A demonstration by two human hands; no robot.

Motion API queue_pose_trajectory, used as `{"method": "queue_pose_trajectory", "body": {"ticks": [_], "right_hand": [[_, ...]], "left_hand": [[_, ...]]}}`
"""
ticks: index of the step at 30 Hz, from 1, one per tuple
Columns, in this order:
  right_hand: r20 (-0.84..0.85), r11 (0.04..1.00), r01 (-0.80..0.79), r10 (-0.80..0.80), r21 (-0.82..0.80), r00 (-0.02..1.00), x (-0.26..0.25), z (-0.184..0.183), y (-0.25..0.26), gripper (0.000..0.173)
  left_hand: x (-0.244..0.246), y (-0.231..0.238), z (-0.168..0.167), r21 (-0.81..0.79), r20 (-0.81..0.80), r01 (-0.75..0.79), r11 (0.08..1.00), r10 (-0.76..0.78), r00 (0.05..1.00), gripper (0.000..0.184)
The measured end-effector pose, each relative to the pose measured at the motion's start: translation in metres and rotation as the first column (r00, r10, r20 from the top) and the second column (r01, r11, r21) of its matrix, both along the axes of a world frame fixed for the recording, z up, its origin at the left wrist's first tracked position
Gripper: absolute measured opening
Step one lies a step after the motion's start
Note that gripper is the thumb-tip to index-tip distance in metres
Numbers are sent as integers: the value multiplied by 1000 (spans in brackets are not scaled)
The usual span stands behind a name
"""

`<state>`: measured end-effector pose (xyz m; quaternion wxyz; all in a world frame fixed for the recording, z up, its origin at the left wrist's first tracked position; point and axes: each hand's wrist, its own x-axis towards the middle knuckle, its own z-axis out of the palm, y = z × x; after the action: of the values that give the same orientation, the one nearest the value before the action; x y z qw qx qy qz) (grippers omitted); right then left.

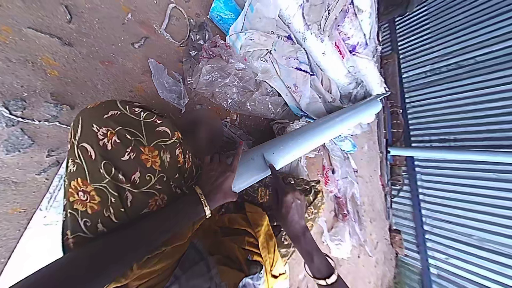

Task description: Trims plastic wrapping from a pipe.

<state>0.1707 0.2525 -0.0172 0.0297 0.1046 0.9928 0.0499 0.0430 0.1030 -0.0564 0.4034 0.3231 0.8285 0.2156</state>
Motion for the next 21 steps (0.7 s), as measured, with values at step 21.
{"method": "queue_pose_trajectory", "body": {"ticks": [21], "right_hand": [[50,980,197,-198,36,979,-2,8,28,47]], "left_hand": [[9,4,-2,-15,123,49,999,-47,991,143]]}}
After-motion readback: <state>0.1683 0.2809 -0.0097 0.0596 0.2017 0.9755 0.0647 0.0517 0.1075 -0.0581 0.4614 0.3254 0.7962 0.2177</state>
